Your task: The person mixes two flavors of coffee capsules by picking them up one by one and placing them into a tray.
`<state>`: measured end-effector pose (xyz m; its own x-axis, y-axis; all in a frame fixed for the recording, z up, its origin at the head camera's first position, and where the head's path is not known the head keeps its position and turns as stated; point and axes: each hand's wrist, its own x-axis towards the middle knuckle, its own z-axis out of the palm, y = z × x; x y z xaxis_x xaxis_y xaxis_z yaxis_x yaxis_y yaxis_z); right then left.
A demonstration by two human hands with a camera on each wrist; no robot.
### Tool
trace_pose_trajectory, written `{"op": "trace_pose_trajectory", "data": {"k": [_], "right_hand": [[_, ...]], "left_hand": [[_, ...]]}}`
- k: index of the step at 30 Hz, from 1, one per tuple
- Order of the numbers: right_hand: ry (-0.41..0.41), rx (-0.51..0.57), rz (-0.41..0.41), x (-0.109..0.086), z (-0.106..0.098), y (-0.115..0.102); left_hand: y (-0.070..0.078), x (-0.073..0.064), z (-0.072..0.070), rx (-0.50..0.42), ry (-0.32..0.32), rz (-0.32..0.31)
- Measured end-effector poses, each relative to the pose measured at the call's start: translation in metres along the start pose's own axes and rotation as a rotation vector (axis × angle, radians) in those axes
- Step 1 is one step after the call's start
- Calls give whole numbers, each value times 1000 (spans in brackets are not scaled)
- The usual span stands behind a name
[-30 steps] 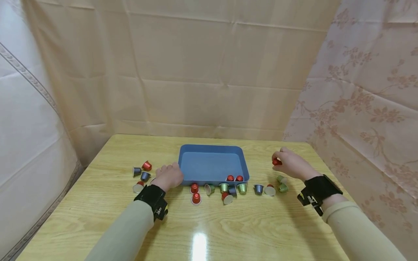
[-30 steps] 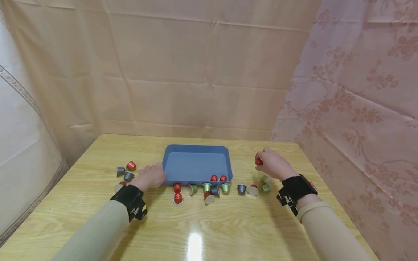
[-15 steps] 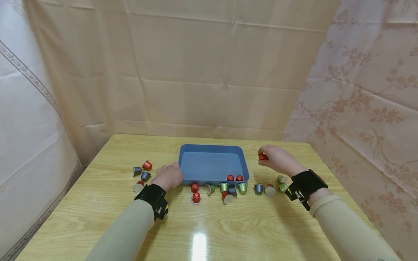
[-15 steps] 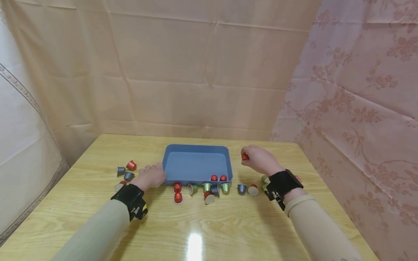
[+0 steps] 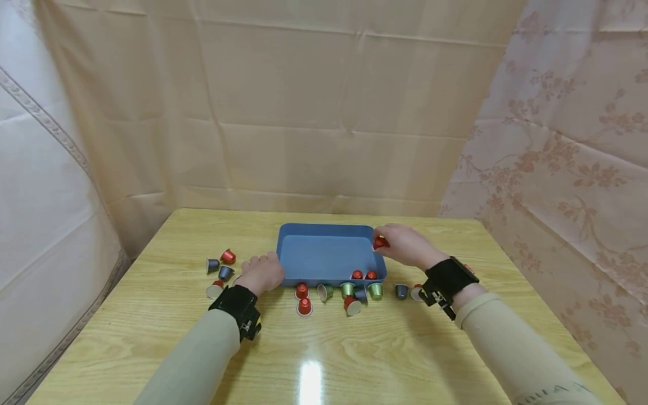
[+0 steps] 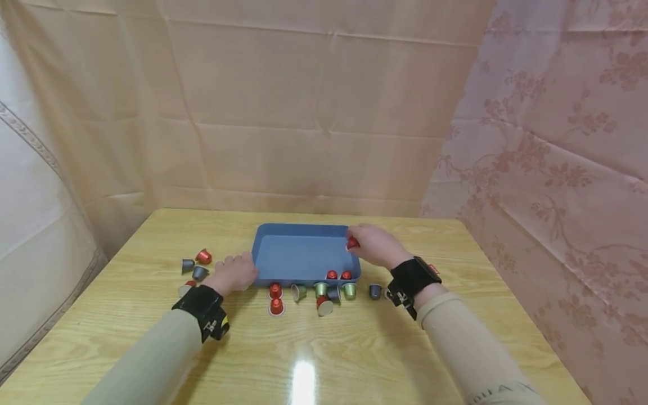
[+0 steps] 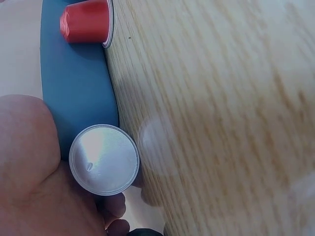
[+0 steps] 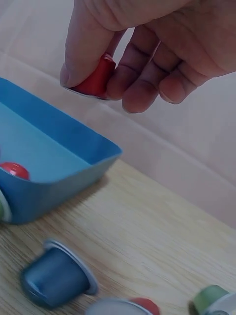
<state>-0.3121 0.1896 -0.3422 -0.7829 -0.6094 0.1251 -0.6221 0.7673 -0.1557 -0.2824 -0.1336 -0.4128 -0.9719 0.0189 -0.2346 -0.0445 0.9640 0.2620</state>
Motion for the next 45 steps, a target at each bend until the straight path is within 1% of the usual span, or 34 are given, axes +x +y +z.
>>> {"op": "trace_pose_trajectory", "data": {"k": [4, 15, 17, 23, 31, 38, 45], "right_hand": [[-23, 10, -37, 6, 3, -10], [-65, -21, -172, 14, 18, -30], [-76, -12, -180, 15, 20, -34], [-126, 20, -174, 19, 28, -40], [-159, 32, -147, 23, 38, -42], [-163, 49, -143, 24, 44, -43], [-162, 20, -153, 25, 48, -43]], "left_hand": [[0, 1, 0, -2, 0, 2], [0, -1, -1, -2, -2, 1], [0, -1, -1, -6, -1, 1], [0, -2, -1, -6, -4, -1], [1, -2, -1, 16, -16, 3], [1, 0, -1, 31, -12, 5], [1, 1, 0, 23, -14, -1]]}}
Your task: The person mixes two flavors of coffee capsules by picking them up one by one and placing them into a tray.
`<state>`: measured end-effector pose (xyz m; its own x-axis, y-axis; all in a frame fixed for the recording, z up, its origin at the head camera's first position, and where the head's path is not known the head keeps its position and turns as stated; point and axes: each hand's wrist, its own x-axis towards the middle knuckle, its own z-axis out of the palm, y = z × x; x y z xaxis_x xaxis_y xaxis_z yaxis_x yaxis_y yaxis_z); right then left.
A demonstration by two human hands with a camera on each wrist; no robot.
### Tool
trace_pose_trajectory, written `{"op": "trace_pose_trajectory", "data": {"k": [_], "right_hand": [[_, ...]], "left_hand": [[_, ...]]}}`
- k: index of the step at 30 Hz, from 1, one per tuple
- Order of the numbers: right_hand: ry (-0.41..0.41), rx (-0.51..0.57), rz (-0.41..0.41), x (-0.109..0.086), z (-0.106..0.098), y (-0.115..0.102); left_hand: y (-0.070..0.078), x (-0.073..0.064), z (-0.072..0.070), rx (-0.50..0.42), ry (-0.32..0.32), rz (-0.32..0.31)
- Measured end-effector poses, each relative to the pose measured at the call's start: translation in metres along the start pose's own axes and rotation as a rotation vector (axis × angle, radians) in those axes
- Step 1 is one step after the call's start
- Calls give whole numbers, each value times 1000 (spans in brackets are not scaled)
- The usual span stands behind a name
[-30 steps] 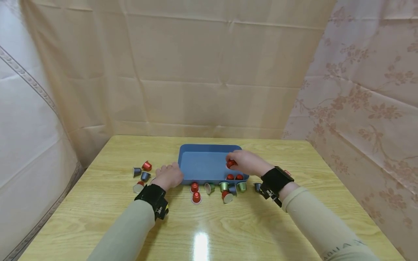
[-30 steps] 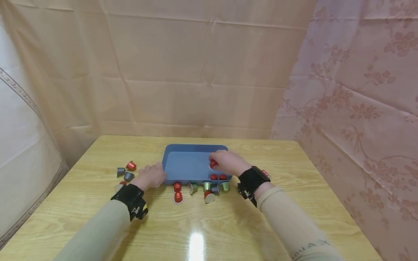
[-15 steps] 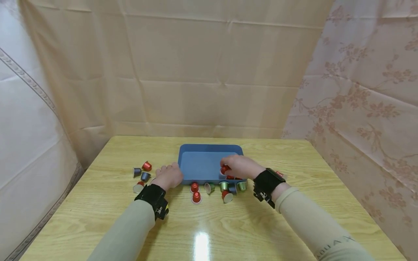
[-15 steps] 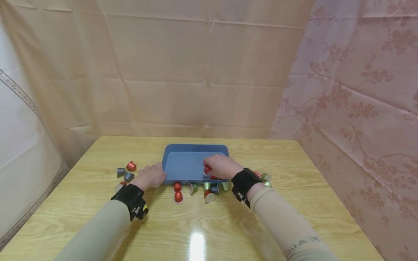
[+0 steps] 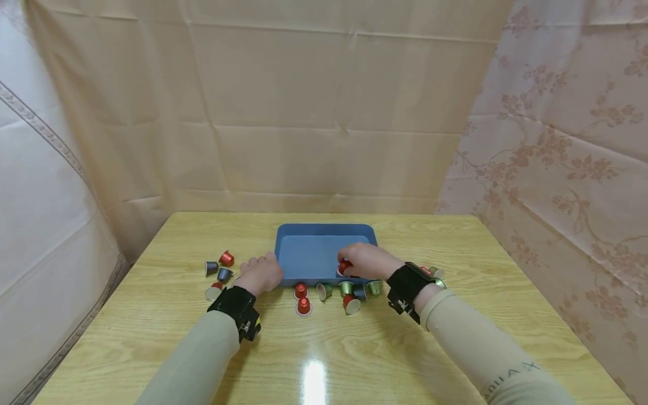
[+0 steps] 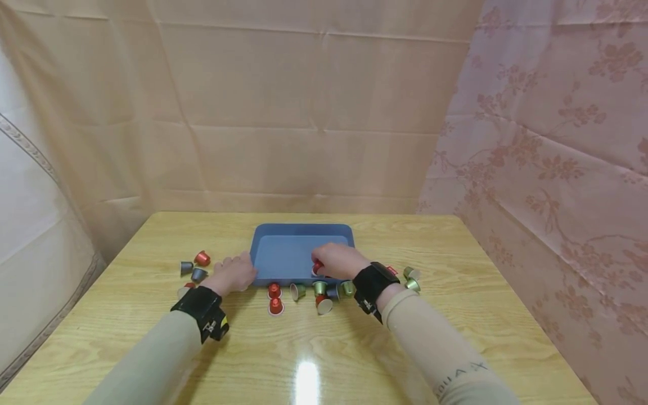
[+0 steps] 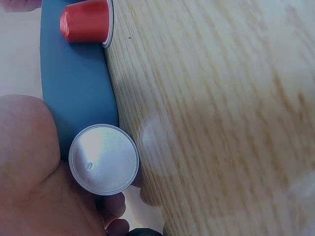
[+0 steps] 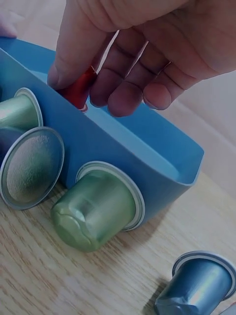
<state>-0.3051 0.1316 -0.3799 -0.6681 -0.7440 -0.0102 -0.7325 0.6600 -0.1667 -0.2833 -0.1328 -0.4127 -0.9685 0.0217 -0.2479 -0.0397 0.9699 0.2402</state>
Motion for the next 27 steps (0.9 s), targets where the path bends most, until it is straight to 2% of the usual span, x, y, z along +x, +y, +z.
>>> {"op": "trace_pose_trajectory", "data": {"k": [16, 27], "right_hand": [[7, -19, -36, 0, 4, -2], [-44, -30, -25, 1, 3, -2]], "left_hand": [[-1, 0, 0, -7, 4, 14], [-1, -2, -2, -28, -7, 19]]}}
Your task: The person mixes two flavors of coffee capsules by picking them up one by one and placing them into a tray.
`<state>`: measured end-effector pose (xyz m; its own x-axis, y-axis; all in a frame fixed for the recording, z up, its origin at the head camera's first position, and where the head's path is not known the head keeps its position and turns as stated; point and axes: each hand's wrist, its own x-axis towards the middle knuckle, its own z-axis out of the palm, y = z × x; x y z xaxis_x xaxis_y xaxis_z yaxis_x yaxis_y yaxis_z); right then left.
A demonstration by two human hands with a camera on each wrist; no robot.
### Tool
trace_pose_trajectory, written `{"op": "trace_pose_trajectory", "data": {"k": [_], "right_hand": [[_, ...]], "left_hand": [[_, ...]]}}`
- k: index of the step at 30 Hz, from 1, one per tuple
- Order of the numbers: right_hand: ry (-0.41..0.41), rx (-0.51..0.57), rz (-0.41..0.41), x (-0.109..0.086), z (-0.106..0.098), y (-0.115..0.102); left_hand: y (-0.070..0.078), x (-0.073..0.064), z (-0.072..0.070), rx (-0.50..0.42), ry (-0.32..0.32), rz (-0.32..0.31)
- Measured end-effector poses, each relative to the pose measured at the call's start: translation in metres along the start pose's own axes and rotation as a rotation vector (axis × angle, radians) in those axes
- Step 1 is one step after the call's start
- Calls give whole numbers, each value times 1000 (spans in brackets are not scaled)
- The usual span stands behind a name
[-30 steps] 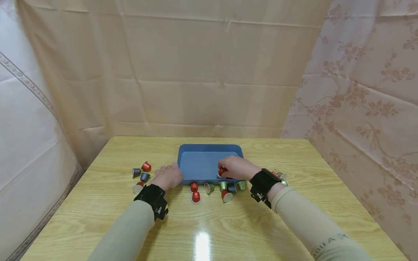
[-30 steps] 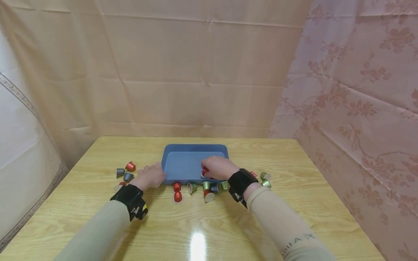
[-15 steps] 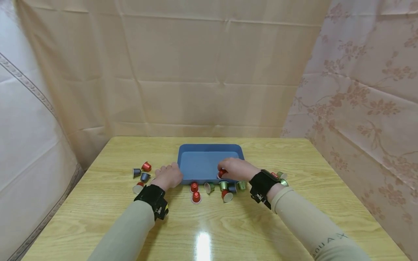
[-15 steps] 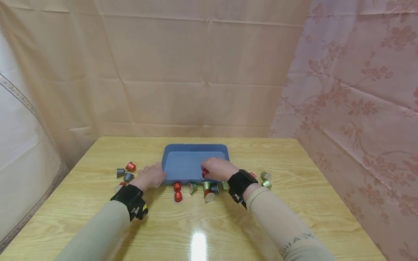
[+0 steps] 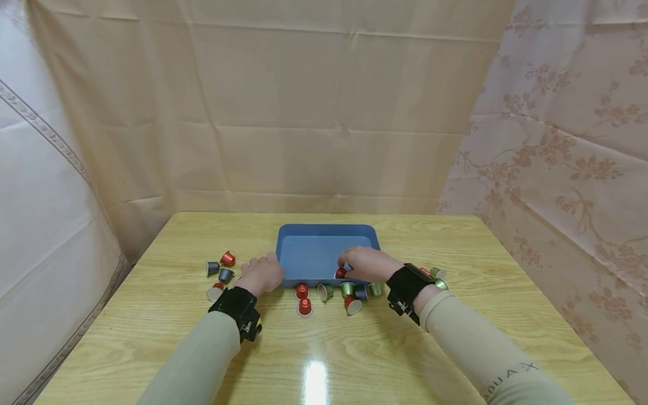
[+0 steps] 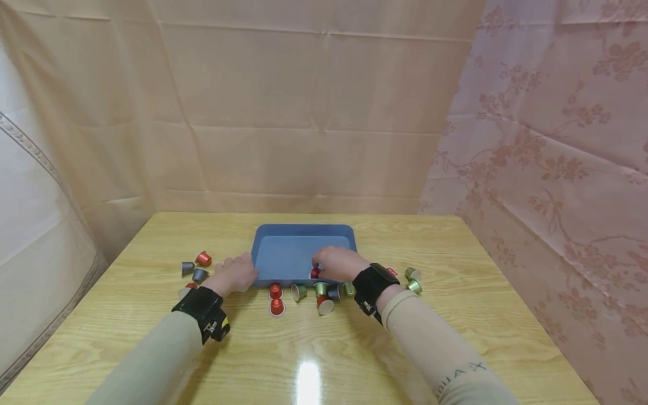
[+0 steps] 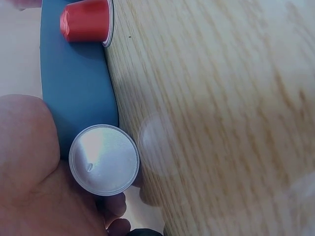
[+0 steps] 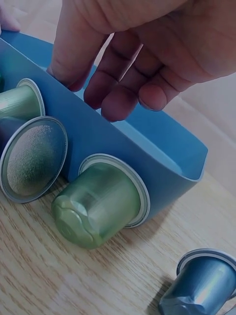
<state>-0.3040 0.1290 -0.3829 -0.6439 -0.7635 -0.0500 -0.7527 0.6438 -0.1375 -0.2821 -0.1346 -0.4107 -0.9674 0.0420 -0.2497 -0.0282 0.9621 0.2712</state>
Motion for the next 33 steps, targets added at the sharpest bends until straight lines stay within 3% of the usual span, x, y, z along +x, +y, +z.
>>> {"op": "trace_pose_trajectory", "data": {"k": [15, 25, 33], "right_hand": [[22, 13, 20, -6, -3, 2], [64, -21, 120, -28, -7, 30], [100, -34, 207, -59, -11, 52]], "left_hand": [[0, 1, 1, 15, 8, -2], [-1, 2, 2, 10, 17, -2], [-1, 2, 2, 20, 22, 0]]}}
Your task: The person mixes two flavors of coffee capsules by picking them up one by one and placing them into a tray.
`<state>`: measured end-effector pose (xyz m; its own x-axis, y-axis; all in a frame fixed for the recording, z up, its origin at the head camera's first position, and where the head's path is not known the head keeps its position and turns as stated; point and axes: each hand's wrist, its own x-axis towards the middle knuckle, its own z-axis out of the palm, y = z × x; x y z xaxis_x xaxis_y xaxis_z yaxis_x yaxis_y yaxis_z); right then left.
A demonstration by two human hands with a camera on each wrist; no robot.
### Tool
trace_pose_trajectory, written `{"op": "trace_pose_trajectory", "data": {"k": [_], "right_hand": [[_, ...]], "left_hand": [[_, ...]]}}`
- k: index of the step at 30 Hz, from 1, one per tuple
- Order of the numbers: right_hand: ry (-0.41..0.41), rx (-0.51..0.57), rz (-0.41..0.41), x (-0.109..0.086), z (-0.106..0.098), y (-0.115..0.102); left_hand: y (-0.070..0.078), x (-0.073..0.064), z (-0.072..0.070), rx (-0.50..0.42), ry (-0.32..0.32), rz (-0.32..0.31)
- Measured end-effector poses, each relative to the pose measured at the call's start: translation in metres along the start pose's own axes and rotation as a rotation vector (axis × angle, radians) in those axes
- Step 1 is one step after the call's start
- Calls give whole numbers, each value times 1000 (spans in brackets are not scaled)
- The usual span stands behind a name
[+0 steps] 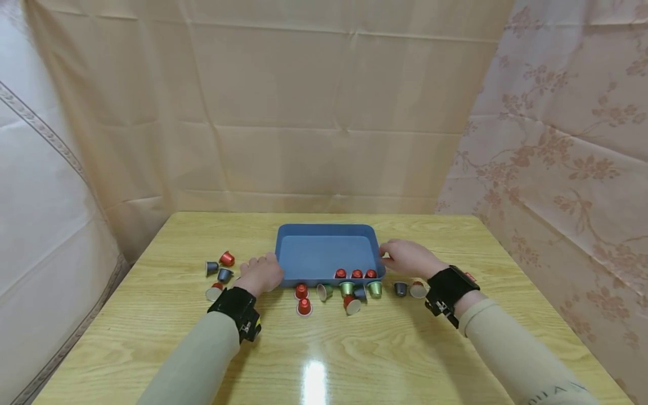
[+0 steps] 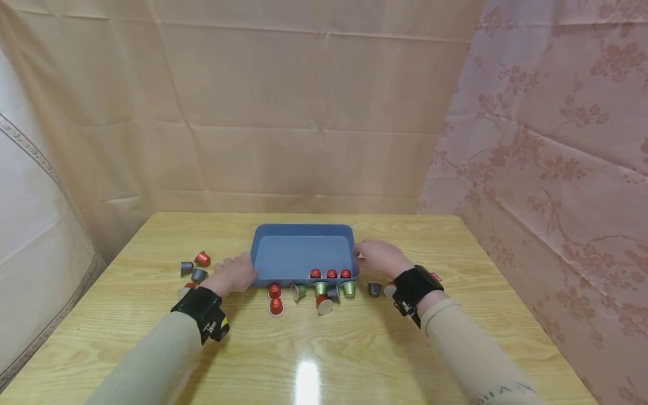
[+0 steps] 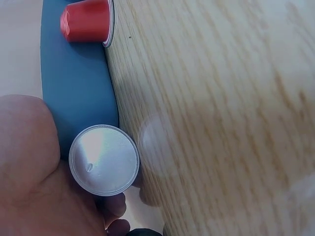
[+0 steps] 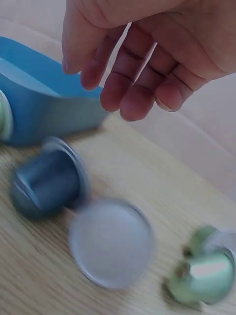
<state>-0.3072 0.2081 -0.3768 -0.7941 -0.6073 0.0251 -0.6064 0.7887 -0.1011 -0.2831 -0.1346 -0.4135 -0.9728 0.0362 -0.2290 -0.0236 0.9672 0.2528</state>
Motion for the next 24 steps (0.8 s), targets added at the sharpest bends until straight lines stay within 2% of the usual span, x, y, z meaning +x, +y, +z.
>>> {"op": "trace_pose_trajectory", "data": {"k": [6, 16, 24], "right_hand": [[-14, -6, 83, -22, -3, 22], [-18, -42, 152, -50, -6, 44], [-114, 8, 244, -64, -1, 57]], "left_hand": [[0, 1, 1, -1, 8, -4], [-2, 3, 1, -2, -1, -2], [-1, 5, 3, -7, -4, -13]]}}
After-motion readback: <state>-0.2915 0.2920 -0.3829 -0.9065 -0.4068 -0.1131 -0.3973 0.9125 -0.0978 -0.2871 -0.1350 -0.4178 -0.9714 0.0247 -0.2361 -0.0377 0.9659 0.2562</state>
